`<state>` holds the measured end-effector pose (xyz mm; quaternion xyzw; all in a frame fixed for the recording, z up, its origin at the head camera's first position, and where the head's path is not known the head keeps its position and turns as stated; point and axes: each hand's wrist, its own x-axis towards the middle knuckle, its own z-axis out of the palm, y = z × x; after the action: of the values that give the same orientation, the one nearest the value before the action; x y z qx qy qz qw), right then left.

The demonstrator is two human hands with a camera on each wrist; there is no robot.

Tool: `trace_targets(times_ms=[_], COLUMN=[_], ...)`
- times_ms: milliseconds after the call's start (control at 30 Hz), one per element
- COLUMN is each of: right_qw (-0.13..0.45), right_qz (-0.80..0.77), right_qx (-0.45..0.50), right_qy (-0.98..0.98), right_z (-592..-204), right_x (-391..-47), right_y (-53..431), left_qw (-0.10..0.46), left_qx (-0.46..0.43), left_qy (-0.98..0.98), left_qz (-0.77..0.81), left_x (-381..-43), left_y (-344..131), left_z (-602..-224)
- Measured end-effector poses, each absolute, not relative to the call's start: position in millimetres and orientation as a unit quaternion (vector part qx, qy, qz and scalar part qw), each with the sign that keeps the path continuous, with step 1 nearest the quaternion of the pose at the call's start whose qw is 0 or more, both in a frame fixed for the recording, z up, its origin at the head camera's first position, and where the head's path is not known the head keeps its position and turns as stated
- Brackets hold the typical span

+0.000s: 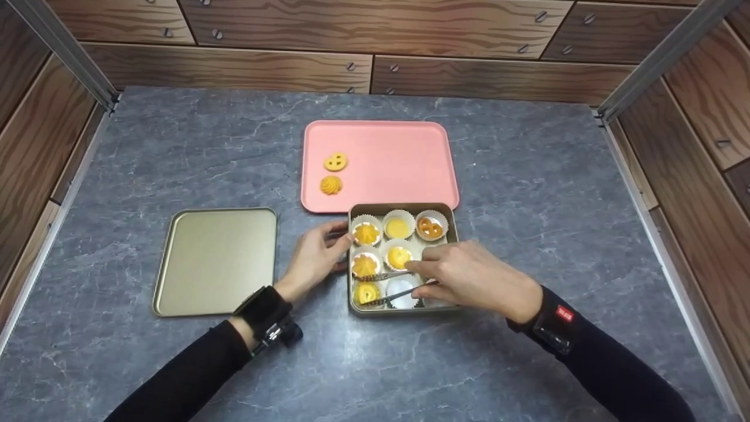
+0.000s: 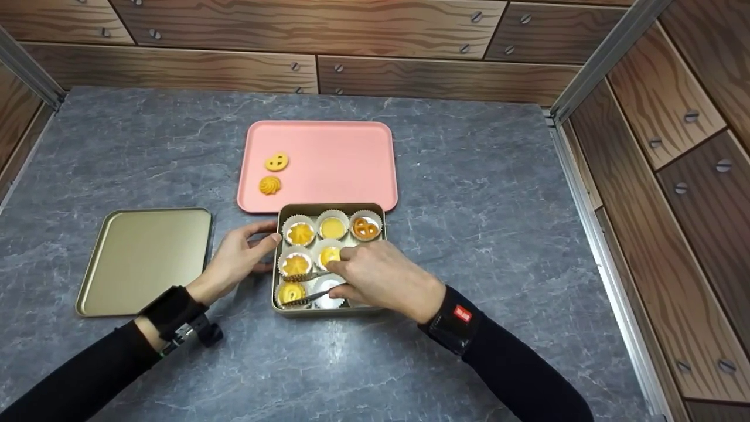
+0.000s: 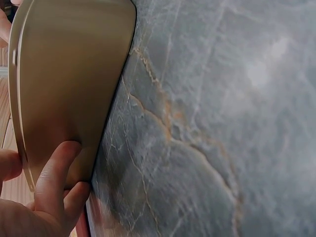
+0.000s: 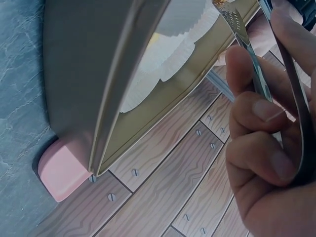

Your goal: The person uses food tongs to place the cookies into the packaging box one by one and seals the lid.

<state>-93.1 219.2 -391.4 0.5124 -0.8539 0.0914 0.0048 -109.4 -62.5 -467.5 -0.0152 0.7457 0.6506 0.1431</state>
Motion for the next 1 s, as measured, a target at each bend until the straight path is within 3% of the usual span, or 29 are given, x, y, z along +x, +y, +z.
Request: trace_targets(times_ms=[533, 1000], right_qw=[0.034, 0.102], right_qz=[0.118, 0.170], right_qx=[0.502, 0.395], right_qy=[-0.856, -0.897], right_z=[-382.4, -372.5], right_x=[-96.6, -128.1], right_y=[232.1, 245.0], left_qw=[0.144, 0.117], left_qx=[-0.028, -0.046], left_qy=[0.734, 0.736], left_qz=[0.663, 0.665], left_x=[-109.6, -113.0], left_y=[-61.4, -56.5], left_z=[-467.8, -468.7])
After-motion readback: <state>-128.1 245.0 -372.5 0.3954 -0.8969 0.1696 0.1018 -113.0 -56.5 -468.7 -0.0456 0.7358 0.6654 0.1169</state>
